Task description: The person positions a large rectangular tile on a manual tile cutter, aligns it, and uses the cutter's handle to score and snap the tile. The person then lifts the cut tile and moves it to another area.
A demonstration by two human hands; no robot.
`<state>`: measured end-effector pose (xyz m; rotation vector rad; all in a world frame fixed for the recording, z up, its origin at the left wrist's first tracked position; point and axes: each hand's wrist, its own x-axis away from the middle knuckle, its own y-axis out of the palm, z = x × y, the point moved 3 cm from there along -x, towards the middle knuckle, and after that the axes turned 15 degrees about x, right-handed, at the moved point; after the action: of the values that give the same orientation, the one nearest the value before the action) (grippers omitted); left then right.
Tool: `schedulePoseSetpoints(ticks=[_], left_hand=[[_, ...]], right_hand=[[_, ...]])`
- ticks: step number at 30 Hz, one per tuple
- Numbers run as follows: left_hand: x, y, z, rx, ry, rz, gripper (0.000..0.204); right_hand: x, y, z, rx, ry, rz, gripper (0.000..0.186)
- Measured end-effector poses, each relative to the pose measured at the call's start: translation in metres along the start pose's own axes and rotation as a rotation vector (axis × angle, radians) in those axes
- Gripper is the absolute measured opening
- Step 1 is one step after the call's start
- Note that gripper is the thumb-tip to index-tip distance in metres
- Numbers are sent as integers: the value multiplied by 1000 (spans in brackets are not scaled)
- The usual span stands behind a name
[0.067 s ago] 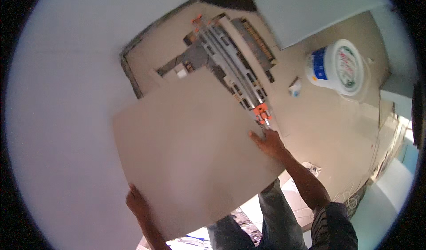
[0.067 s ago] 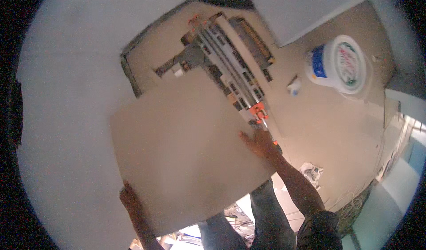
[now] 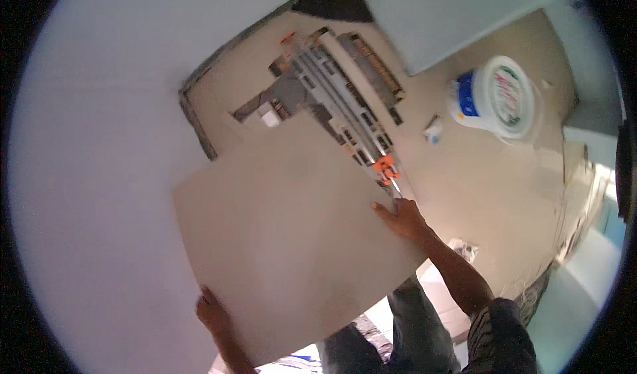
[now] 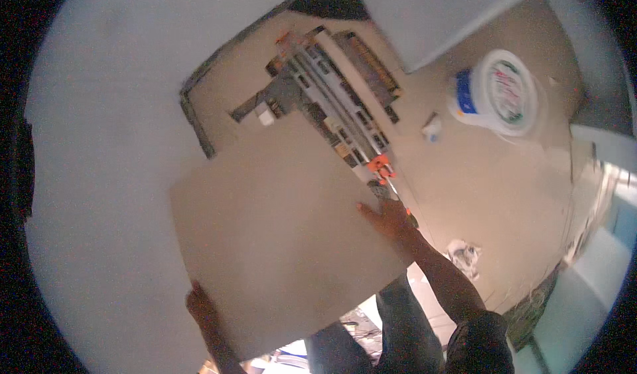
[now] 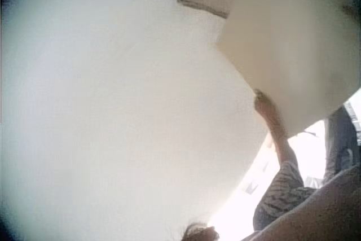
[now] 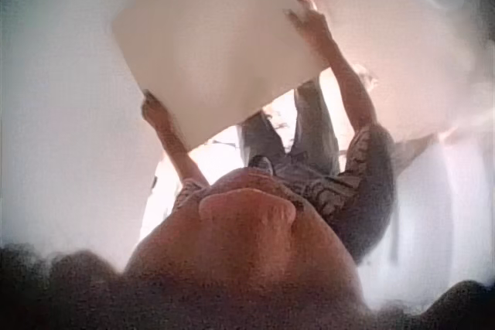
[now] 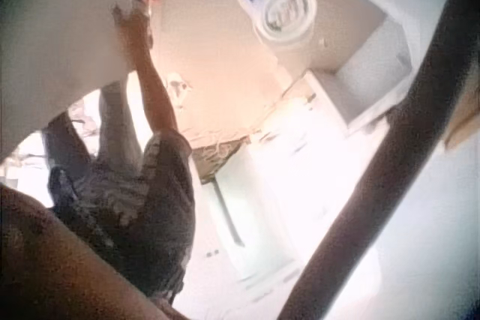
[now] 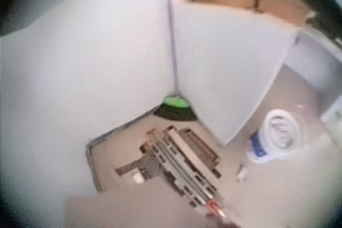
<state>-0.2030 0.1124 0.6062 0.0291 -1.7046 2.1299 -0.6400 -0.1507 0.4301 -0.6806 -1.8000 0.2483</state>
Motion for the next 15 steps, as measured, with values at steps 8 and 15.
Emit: schedulePoseSetpoints(ticks=[8,15], left_hand=[[143,-103,-14,-211,114,-328,60],[151,-27,62,-381,793,-728,53]], right_hand=[[301,-118,67,80,199,81,71],[399,-103,134,112,335,229,54]])
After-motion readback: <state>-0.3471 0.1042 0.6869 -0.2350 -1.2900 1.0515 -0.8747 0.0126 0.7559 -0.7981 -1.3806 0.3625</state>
